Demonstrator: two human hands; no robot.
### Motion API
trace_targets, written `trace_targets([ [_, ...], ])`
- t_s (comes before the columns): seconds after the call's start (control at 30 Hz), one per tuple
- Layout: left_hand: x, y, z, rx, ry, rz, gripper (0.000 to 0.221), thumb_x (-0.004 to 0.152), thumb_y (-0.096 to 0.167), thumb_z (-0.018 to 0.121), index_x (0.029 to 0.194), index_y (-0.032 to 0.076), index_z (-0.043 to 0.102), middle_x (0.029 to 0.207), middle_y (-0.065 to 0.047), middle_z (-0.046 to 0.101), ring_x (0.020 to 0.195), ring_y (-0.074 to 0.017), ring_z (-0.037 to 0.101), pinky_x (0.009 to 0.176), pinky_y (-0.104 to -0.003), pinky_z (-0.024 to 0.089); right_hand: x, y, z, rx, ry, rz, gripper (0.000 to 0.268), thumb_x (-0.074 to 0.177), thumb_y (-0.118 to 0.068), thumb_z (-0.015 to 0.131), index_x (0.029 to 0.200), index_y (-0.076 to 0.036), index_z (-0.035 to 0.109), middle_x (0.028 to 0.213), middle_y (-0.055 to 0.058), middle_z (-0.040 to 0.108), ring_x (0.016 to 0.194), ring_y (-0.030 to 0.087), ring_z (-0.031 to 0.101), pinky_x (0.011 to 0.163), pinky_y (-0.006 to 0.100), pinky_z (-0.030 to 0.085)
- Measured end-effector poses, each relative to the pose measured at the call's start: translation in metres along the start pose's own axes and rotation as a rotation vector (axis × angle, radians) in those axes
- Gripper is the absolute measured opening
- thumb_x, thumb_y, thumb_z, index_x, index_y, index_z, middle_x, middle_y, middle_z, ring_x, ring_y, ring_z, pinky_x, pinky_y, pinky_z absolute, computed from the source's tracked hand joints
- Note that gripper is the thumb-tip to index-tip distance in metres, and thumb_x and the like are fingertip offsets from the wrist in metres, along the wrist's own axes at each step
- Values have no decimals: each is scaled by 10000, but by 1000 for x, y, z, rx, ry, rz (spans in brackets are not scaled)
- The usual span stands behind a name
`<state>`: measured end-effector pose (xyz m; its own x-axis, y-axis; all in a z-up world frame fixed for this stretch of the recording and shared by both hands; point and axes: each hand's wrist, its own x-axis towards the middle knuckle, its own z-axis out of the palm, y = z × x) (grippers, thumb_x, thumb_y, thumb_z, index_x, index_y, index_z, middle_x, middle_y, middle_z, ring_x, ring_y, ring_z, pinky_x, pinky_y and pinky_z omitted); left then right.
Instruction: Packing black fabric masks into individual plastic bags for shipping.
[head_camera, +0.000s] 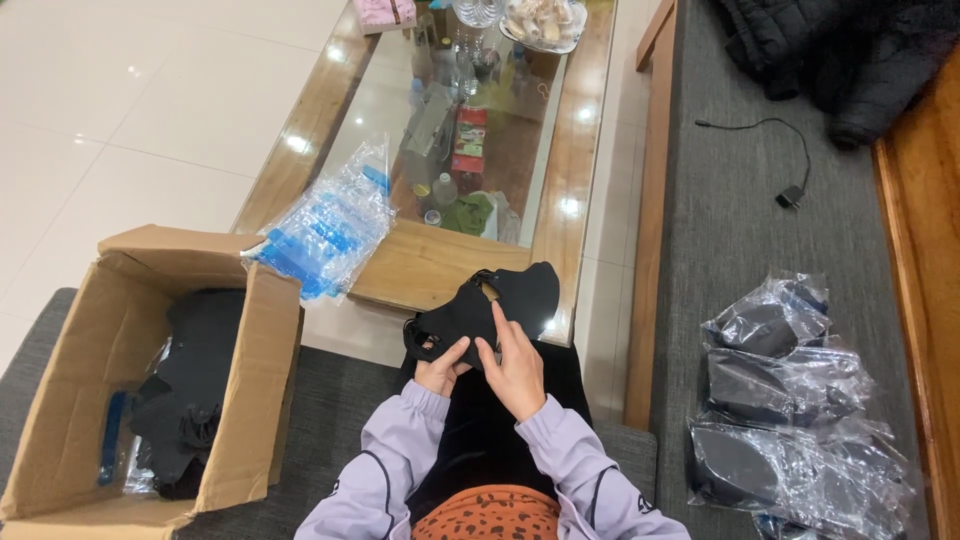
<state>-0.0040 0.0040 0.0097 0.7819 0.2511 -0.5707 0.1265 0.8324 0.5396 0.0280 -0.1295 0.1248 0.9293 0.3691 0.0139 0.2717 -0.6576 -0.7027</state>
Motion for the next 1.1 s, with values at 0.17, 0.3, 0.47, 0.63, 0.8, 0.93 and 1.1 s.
trace_targets([
  [0.17,9,-8,-7,21,51,20,399,784,-16,861,1142,91,722,1070,-177,770,825,-371,767,712,-431,675,-1,2,6,-78,41,-79,589,1020,-268,552,1549,-64,395,1269,175,589,1084,351,654,723,410,602],
  [0.3,10,-9,-7,45,68,35,406,793,9,869,1156,97,711,1079,-163,770,836,-348,770,717,-418,675,-2,6,15,-180,104,-161,589,1007,-206,562,1549,-51,389,1423,198,505,1209,366,599,792,408,612],
  [0.47,15,-12,-8,75,68,42,397,802,30,869,1152,93,691,1077,-168,767,825,-334,772,701,-407,671,-5,-2,12,-178,196,-244,552,983,-144,583,1505,-32,440,1407,213,497,1165,382,595,808,424,605],
  [0.63,23,-19,-15,91,60,50,454,772,36,903,1166,83,681,1086,-171,765,849,-332,774,688,-405,674,-1,20,24,-108,324,-312,181,946,-166,672,1112,-123,730,1015,0,590,967,231,622,791,287,554],
  [0.8,27,-20,-18,120,40,63,402,803,25,877,1164,102,717,1115,-149,769,869,-282,775,697,-373,672,-1,25,30,-37,300,-335,114,938,-151,697,1039,-132,745,841,-23,642,860,192,631,736,254,540],
  [0.93,21,-16,-14,86,50,64,387,757,5,906,1084,79,712,1001,-135,782,756,-264,774,633,-354,669,-1,20,23,-16,294,-313,102,952,-133,688,1034,-95,735,795,46,675,819,240,668,689,290,559],
  [1.1,11,-5,-3,174,15,49,455,710,10,941,1106,118,746,985,-126,790,675,-227,762,573,-312,660,-2,23,23,27,261,-110,165,1005,-187,618,1140,-120,687,856,132,718,827,339,715,665,405,581],
])
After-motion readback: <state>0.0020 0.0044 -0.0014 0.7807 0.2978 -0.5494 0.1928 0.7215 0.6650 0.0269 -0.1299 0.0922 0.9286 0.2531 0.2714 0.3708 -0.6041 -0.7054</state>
